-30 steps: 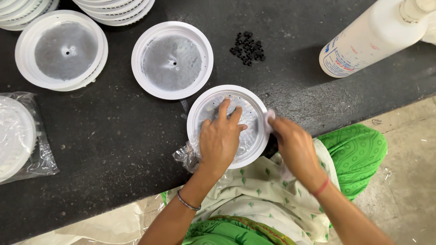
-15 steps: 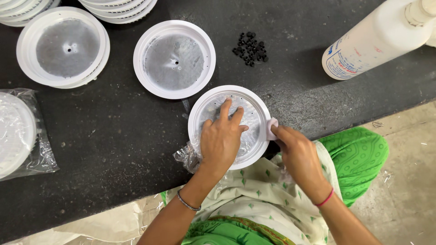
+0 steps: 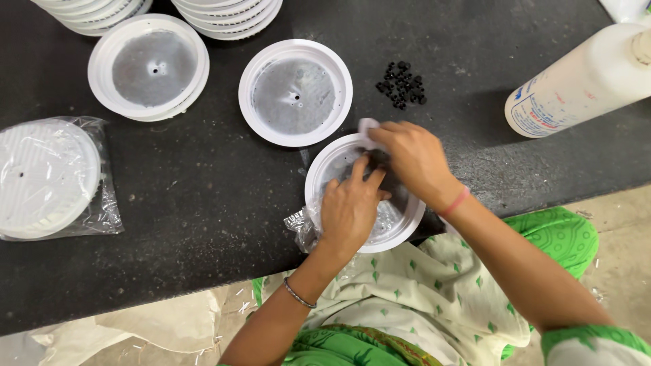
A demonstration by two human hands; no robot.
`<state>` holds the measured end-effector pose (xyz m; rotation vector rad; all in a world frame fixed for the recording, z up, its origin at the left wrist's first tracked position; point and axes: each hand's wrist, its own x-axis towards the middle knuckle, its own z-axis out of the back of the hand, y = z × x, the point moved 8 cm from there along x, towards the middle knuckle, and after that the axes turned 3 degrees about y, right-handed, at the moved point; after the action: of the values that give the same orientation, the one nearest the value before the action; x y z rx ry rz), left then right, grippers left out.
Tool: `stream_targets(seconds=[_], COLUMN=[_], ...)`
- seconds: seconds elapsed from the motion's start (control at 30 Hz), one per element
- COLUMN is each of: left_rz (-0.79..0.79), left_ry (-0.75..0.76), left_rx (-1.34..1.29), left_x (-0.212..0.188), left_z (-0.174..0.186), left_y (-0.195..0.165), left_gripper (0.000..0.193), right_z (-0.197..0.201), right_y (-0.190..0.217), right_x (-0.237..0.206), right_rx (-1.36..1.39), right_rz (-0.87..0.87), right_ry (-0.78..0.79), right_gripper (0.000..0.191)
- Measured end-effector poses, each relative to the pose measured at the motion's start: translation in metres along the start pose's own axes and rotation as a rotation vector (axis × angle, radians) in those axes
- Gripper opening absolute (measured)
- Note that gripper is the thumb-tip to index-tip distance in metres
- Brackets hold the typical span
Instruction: The person wipes white round plastic covers with a cloth, stacks the cleaned covers, and wraps some in plastic film. They also handle small black fasteners on the workbench while working through the covers one at a time.
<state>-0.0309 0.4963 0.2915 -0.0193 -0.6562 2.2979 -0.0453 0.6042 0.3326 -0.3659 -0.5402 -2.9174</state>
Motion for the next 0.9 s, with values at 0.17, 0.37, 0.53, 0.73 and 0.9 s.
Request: stream_targets(seconds=[0.17, 0.37, 0.53, 0.73, 0.9], left_rz=[-0.024, -0.035, -0.017, -0.040, -0.023], left_ry=[-0.025, 0.013, 0.022, -0.075, 0.004], left_rx=[-0.020, 0.018, 0.026, -0.001, 0.012], left_x=[-0.001, 0.000, 0.002, 0.000, 0.000], left_z=[0.001, 0.000, 0.000, 0.007, 0.000], left_y=[-0.001, -0.004, -0.003, -0.005, -0.004], left_gripper=[0.039, 0.037, 0.035, 0.038, 0.036], right_z=[0.016, 0.009, 0.000, 0.010, 0.012], right_y=[-0.007, 0.004, 0.000, 0.014, 0.014], right_x=[-0.076, -0.107, -0.055, -0.047, -0.096], right_rx=[-0.130, -0.173, -0.255, -0.254, -0.280], right_rz=[-0.313, -0.364, -0.222, -0.099, -0.232], right_ry=[0.072, 0.052, 0.088, -0.011, 0.138], right_gripper=[0.035, 0.036, 0.028, 0.043, 0.044])
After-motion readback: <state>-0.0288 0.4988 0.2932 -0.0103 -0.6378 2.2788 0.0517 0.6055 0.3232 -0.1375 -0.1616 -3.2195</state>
